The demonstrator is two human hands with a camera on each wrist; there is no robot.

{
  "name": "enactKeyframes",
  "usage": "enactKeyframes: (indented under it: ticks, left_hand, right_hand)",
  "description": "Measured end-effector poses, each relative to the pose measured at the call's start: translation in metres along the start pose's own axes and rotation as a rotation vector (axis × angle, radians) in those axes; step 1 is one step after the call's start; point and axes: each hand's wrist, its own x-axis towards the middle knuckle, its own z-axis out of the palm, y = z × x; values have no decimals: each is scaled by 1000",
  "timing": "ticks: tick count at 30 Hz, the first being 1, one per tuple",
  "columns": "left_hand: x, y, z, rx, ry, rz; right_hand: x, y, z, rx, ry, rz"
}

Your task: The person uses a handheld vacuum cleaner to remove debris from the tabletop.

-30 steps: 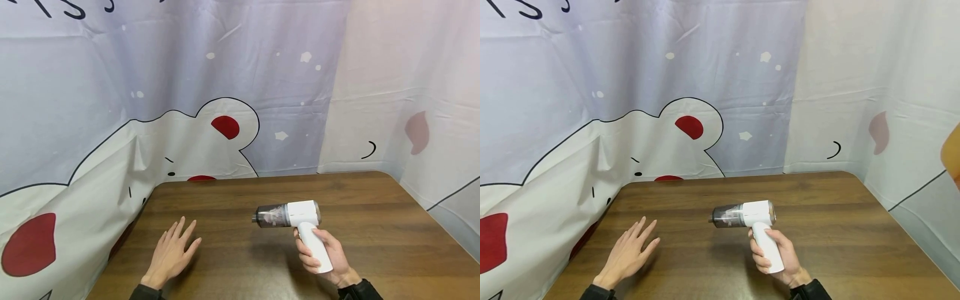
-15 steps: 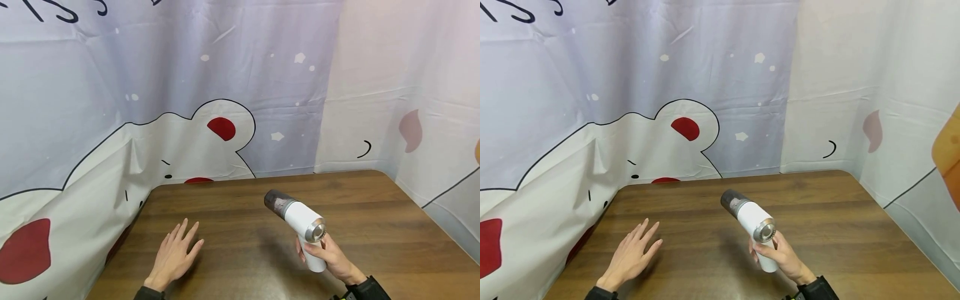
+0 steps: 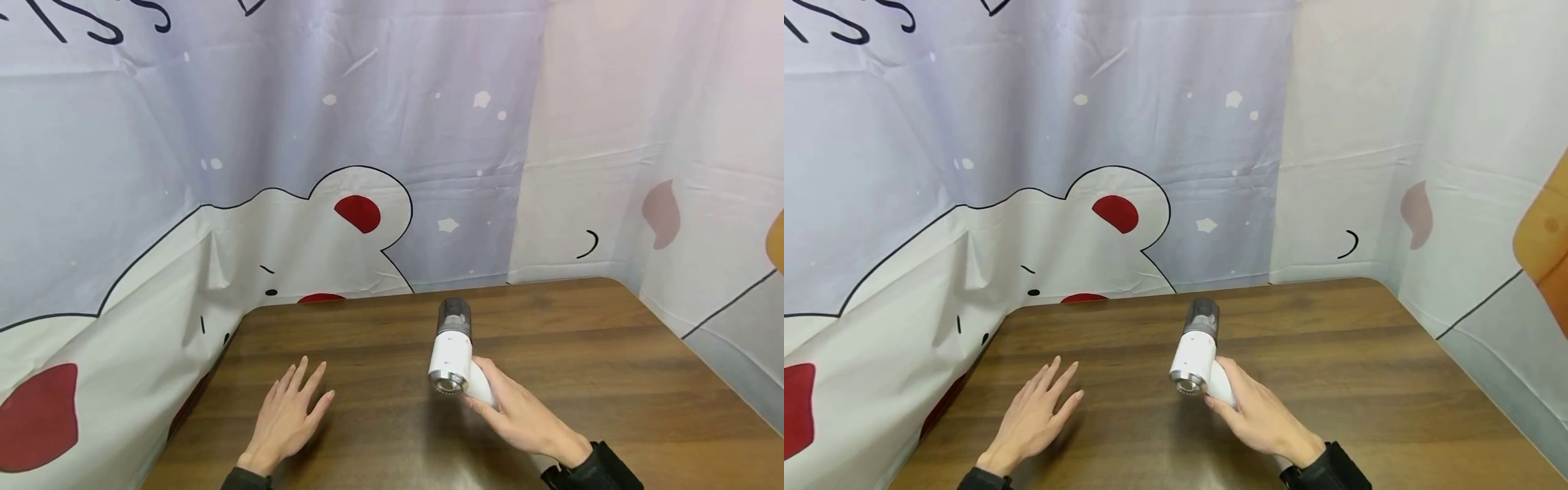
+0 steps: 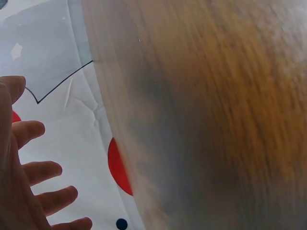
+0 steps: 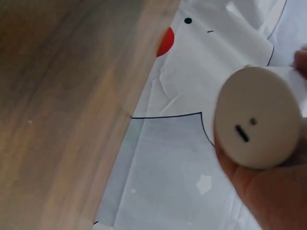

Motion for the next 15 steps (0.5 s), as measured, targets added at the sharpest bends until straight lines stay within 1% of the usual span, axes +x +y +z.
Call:
enactKeyframes:
  ticks: [3,6,10,12,15]
  left_hand:
    - [3,1,1,-8,14,7]
    - [4,1,1,-14,36,17]
    - [5,2,2,-22,52,31]
    - [5,2,2,-22,54,34]
    - [7,3,2,-26,63,41]
  right_hand:
    - [6,2,-4,-62,27,12]
    - [14,7,-8,-89,98,43]
    - [18,20,-15,-170,195,117]
    - [17,29,-20,-217,222,165]
    - [16,43,-30,-244,243,232]
